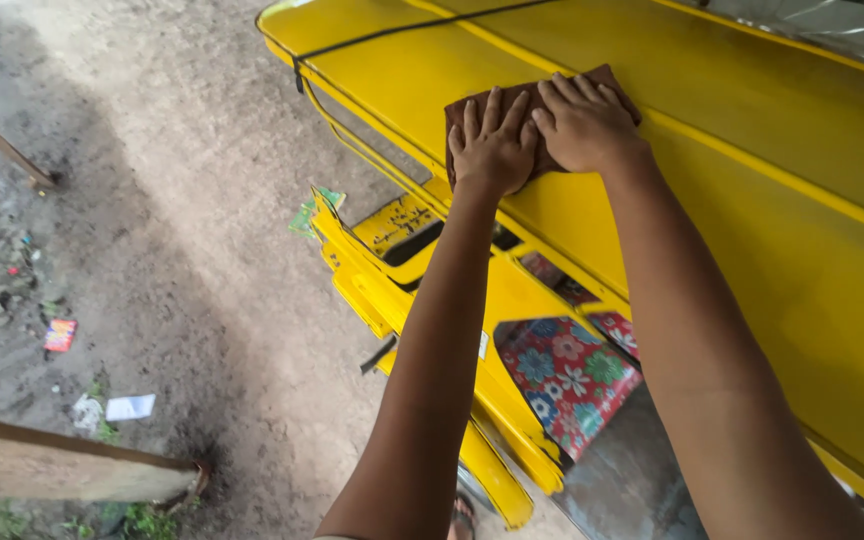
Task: Sanding the roof of a yellow motorized tricycle using a piece of sandpaper.
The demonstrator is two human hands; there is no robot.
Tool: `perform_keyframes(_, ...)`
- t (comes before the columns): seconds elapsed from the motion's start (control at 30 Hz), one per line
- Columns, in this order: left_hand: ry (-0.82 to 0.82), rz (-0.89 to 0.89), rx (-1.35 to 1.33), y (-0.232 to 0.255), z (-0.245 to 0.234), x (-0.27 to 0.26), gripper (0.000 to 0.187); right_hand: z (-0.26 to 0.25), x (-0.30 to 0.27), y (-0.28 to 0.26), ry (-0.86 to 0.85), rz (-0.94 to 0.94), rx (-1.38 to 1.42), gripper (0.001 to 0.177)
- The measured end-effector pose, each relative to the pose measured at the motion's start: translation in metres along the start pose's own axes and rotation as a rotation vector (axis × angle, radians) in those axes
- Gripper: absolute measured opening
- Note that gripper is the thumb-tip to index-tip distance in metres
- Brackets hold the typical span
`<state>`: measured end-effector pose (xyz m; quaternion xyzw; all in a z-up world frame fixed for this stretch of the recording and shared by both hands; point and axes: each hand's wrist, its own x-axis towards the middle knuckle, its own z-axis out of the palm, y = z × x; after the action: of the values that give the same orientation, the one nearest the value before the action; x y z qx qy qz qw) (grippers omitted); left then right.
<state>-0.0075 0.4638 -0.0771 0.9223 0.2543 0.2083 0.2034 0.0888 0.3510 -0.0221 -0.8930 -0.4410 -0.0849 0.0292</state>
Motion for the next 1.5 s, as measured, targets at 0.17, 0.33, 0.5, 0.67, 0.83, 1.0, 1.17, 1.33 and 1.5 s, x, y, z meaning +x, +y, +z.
perform_keyframes(0.17, -0.005, -0.007, 0.041, -0.026, -0.006, 0.064, 0.061, 0.004, 0.07, -0.006, -0.053, 0.01, 0.012, 0.067)
perform_keyframes(0.33, -0.057, -0.034, 0.065, -0.038, -0.009, 0.121, 0.06, 0.008, 0.13, 0.001, -0.122, 0.055, 0.044, 0.069)
perform_keyframes(0.5, -0.074, -0.02, 0.106, -0.039, -0.011, 0.152, 0.06, 0.015, 0.162, 0.006, -0.132, 0.095, 0.073, 0.069)
perform_keyframes(0.67, -0.111, 0.035, 0.095, -0.042, -0.012, 0.153, 0.061, 0.019, 0.157, -0.001, -0.104, 0.139, 0.064, 0.068)
perform_keyframes(0.83, -0.156, 0.156, 0.085, -0.049, -0.019, 0.141, 0.061, 0.023, 0.134, -0.015, -0.067, 0.251, 0.008, 0.066)
perform_keyframes(1.0, -0.192, 0.368, 0.088, -0.057, -0.026, 0.132, 0.061, 0.018, 0.097, -0.034, 0.027, 0.372, -0.081, 0.066)
perform_keyframes(1.17, -0.239, 0.503, 0.061, -0.061, -0.028, 0.085, 0.061, 0.03, 0.037, -0.066, 0.092, 0.513, -0.076, 0.065)
perform_keyframes(1.33, -0.253, 0.738, 0.021, -0.052, -0.033, 0.042, 0.061, 0.044, -0.033, -0.071, 0.323, 0.541, -0.218, 0.062)
perform_keyframes(1.5, -0.197, 0.859, 0.015, -0.007, -0.005, 0.007, 0.059, 0.03, -0.099, -0.055, 0.38, 0.603, -0.215, 0.063)
